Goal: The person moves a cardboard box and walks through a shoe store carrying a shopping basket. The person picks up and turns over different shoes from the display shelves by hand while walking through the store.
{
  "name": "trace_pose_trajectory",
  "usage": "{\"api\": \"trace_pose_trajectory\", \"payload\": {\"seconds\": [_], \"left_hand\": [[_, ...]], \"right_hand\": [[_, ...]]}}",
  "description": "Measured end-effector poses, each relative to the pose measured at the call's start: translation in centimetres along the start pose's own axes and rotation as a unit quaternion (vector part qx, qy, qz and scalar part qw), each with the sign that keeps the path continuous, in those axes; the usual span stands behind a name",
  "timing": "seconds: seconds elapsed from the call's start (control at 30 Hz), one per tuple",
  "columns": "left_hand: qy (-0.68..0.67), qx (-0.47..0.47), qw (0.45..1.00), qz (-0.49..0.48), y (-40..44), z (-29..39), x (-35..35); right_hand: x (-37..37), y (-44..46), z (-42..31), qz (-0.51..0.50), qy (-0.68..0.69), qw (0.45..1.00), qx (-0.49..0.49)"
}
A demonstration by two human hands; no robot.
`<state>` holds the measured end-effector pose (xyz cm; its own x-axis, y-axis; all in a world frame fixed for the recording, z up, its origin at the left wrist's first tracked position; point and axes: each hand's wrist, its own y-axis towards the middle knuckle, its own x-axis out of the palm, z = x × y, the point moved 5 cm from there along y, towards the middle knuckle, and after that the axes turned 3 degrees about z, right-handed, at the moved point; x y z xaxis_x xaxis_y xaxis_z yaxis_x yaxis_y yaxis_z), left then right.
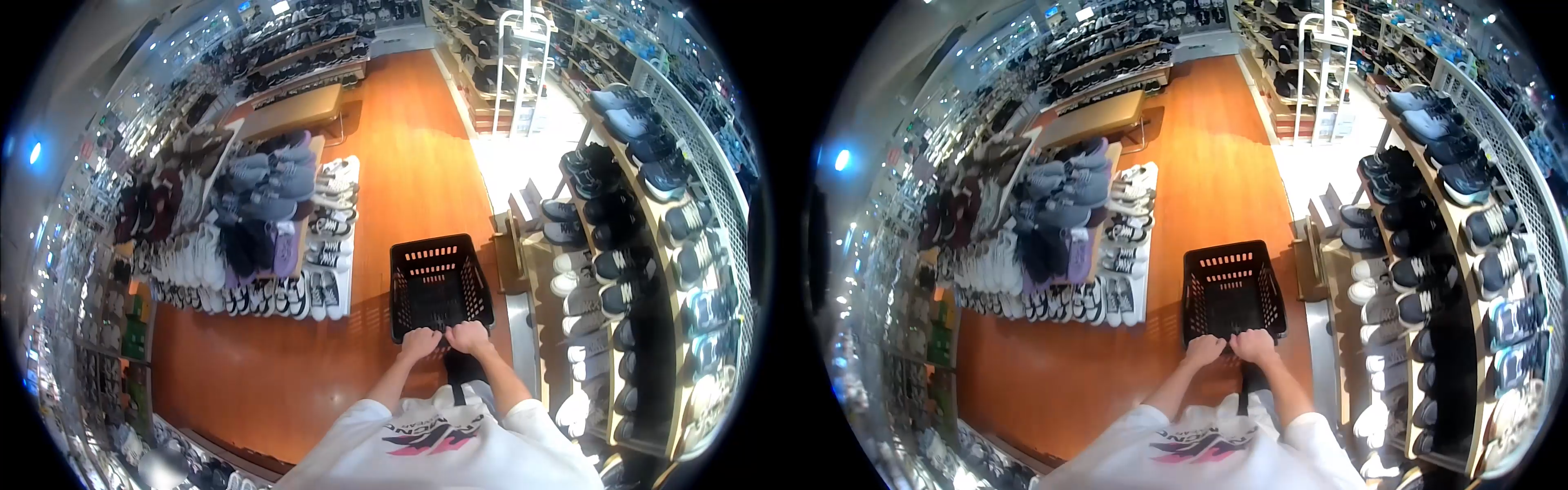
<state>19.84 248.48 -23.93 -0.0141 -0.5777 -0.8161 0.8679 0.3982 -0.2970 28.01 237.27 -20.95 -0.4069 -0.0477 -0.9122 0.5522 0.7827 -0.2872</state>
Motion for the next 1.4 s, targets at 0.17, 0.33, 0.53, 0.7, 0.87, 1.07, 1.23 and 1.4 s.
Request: {"api": "trace_pose_trajectory", "payload": {"seconds": [0.17,0.33,0.53,0.7,0.87,1.07,1.23,1.4], "left_hand": [[0.027,-0.012,0.999,0.031,12.2,-0.4,-4.4],[-0.030,-0.046,0.998,0.022,23.1,-1.7,-9.2],[-0.147,-0.075,0.982,-0.087,36.8,-2.8,-15.3],[-0.132,-0.078,0.982,-0.110,48.4,-4.6,-20.4],[-0.108,-0.063,0.979,-0.159,57.6,-6.3,-24.5],[-0.130,-0.088,0.977,-0.145,69.9,-5.2,-29.0],[-0.135,-0.124,0.980,-0.074,81.0,-4.9,-31.8],[-0.087,-0.111,0.980,0.138,88.8,-4.0,-35.3]], "right_hand": [[-5.2,11.9,2.5,0.009,0.037,0.999,-0.017],[-9.4,24.2,4.8,-0.016,0.036,0.999,-0.037],[-14.5,37.7,6.6,0.001,0.005,1.000,-0.011],[-17.9,49.2,7.8,0.015,0.000,1.000,0.018],[-21.3,57.6,8.4,-0.010,0.016,0.999,0.034],[-25.2,69.1,12.5,0.136,0.009,0.991,-0.016],[-29.6,79.4,16.9,0.195,0.055,0.976,-0.075],[-32.7,89.6,20.4,0.105,0.082,0.983,-0.127]]}}
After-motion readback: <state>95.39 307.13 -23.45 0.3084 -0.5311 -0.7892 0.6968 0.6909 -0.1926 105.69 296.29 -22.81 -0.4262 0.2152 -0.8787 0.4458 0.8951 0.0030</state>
